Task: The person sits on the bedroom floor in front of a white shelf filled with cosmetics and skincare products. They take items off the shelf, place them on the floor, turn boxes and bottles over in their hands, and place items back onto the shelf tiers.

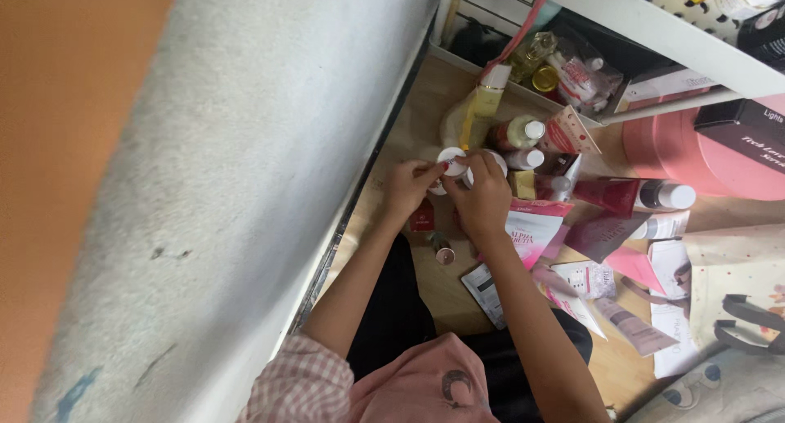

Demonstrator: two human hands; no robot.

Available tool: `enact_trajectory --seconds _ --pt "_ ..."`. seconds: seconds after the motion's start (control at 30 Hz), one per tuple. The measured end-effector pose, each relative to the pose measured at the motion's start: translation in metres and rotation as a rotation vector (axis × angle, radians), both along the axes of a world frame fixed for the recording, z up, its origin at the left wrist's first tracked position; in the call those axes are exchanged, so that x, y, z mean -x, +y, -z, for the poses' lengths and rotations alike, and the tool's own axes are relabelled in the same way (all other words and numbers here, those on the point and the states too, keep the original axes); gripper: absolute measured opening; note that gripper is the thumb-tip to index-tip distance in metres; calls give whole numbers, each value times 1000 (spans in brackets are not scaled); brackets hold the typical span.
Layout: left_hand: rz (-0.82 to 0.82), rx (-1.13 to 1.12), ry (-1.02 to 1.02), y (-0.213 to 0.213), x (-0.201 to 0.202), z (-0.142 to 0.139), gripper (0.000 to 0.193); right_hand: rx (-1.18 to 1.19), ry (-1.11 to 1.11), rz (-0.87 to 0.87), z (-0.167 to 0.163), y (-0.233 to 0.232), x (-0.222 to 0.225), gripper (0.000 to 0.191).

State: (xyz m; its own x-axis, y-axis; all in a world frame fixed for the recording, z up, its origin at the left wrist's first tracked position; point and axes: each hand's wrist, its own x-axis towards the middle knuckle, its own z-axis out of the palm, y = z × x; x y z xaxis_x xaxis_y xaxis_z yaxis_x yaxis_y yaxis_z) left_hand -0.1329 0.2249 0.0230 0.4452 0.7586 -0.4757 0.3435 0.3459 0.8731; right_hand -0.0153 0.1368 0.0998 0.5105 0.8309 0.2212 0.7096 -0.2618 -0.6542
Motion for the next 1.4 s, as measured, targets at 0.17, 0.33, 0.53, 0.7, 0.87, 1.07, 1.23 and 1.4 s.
enact_trajectory --seconds 0.17,0.33,0.53,0.7,0.87,1.07,1.23,1.4 --pt "-32 -171 -44 -12 19 -31 38 -36 41 -11 -15 -5 11 36" --pt "12 -204 167 -19 37 -26 37 0 69 -27 -7 -12 29 36" --pt "63 -168 236 -27 22 17 36 166 142 42 30 -20 30 45" --pt "167 -197 315 -29 17 29 37 193 97 50 51 -27 25 52" --pt "192 -242 390 -24 20 29 41 262 131 72 47 -26 27 53" --pt "159 -344 359 -21 25 -10 53 124 245 12 -23 -32 14 67" --pt "128 -502 278 -12 -6 -99 47 -270 261 36 -125 -36 -54 86" --pt "53 -822 -365 3 -110 -209 36 -426 247 224 -180 1 -149 84"
